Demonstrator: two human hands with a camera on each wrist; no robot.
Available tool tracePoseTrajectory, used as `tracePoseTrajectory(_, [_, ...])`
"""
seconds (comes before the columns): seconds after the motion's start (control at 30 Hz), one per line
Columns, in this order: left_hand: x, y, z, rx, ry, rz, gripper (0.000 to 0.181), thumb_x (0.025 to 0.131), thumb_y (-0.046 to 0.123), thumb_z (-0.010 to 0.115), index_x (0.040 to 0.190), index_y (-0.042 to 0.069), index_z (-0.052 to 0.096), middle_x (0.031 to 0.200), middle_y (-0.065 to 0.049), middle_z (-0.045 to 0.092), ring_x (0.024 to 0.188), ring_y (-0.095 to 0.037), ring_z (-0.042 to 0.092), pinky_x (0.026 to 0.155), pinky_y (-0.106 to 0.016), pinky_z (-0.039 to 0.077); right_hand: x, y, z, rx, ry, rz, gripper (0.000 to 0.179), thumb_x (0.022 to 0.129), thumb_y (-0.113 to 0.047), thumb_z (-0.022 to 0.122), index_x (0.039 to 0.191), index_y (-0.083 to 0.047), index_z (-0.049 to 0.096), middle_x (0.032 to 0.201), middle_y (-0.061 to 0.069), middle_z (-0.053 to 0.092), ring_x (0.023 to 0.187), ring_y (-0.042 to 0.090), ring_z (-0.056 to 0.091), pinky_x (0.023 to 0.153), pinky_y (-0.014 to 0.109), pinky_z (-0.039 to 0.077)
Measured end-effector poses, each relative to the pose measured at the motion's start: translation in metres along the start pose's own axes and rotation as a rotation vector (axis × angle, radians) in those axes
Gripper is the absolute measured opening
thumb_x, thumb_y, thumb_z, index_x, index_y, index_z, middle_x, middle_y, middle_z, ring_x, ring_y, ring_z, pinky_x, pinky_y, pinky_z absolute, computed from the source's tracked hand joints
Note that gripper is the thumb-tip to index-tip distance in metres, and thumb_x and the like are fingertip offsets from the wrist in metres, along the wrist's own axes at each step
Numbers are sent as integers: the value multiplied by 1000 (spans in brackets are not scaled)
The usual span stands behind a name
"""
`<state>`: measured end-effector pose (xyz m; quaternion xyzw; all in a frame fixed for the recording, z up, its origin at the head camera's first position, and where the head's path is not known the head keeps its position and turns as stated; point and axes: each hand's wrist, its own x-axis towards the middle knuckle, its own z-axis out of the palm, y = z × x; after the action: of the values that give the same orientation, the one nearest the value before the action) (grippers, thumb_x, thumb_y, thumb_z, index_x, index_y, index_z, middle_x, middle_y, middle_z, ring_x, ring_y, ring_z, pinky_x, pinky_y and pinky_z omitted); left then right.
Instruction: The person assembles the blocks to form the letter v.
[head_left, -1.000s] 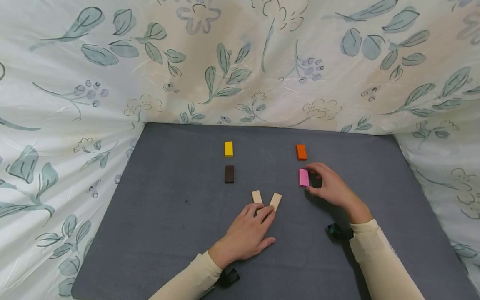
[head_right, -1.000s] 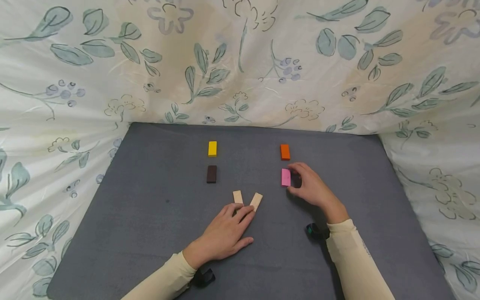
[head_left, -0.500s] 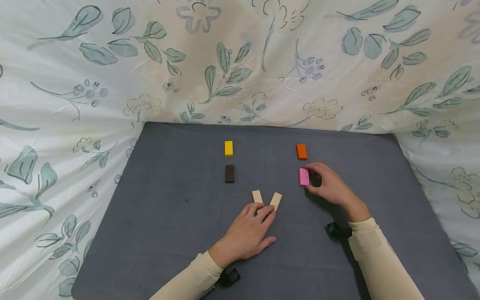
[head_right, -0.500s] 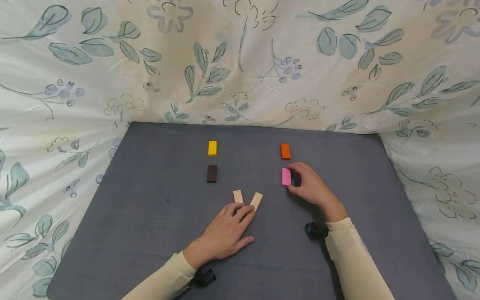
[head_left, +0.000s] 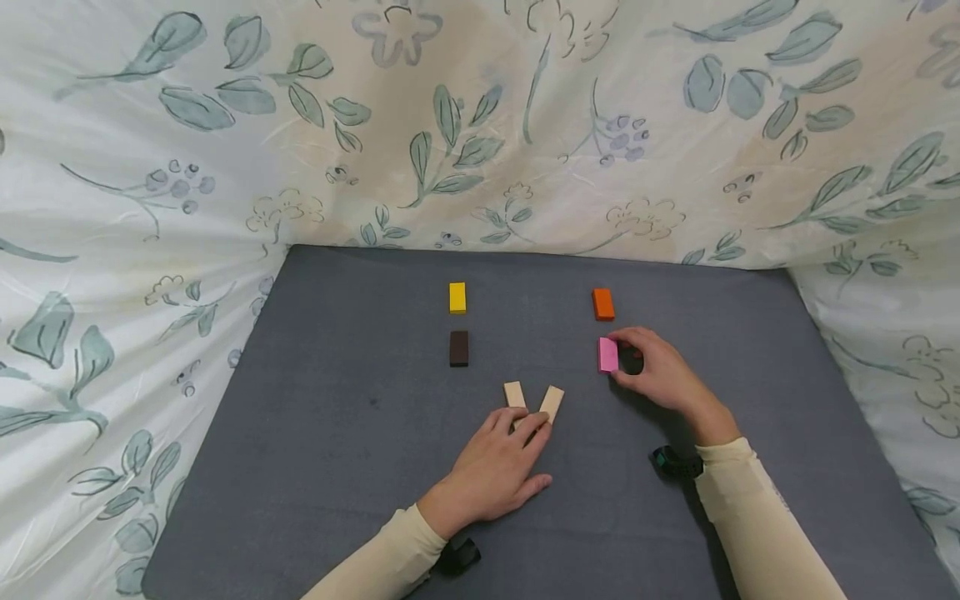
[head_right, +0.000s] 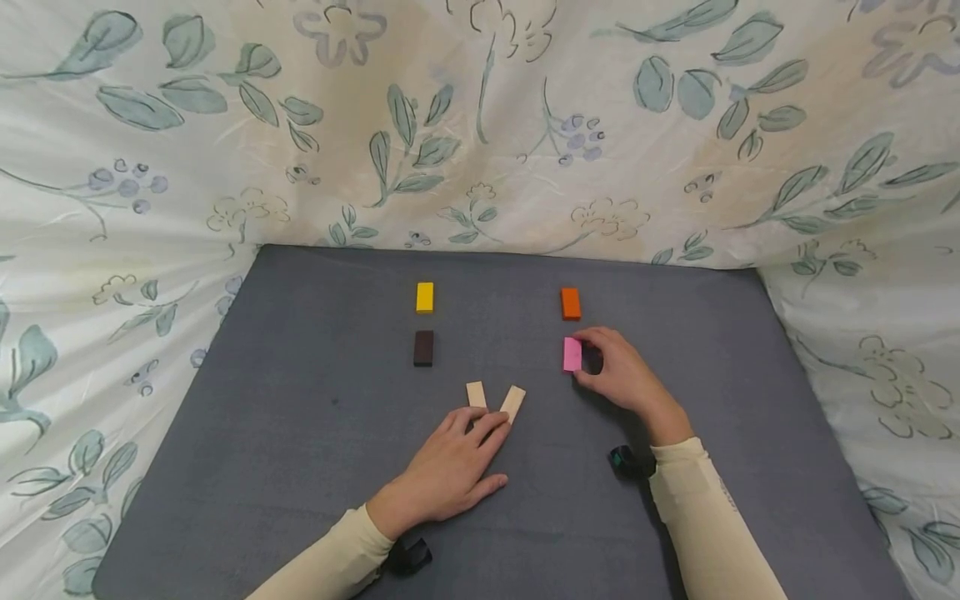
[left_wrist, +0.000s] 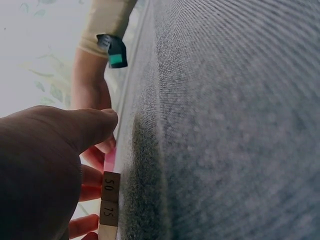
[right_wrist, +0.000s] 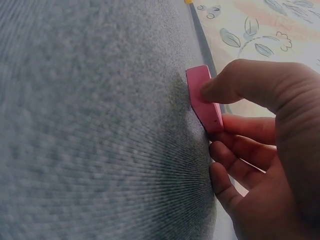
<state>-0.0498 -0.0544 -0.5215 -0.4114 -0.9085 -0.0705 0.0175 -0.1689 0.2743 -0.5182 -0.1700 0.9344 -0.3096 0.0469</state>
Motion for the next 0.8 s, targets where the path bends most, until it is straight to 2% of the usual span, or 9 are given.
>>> tracePoseTrajectory(0.33, [-1, 0, -2, 3, -26, -14, 69, 107, 59, 62, 159, 13, 55, 159, -4, 48, 143, -27, 44, 123, -47, 34, 0, -1, 2, 11, -4, 26, 58, 92, -13, 86, 143, 3, 63, 142, 25, 60, 119, 41, 57, 103, 62, 50])
tracePoseTrajectory(0.57, [0, 1, 0, 0, -2, -3, 69, 107, 58, 62, 158, 13, 55, 159, -4, 49, 142, -27, 45, 123, -47, 35, -2, -1, 0, 11, 19, 37, 57, 92, -12, 87, 142, 2, 64, 142, 25, 60, 117, 41, 58, 102, 62, 50])
tracePoseTrajectory(0.8, [-2, 1, -1, 17, -6, -2, 69, 107, 60, 62, 158, 14, 55, 159, -4, 49, 142, -27, 45, 122, -47, 35, -3, -2, 5, 9, 38, 53, 56, 92, -14, 87, 140, 2, 64, 139, 25, 61, 115, 40, 59, 102, 61, 50])
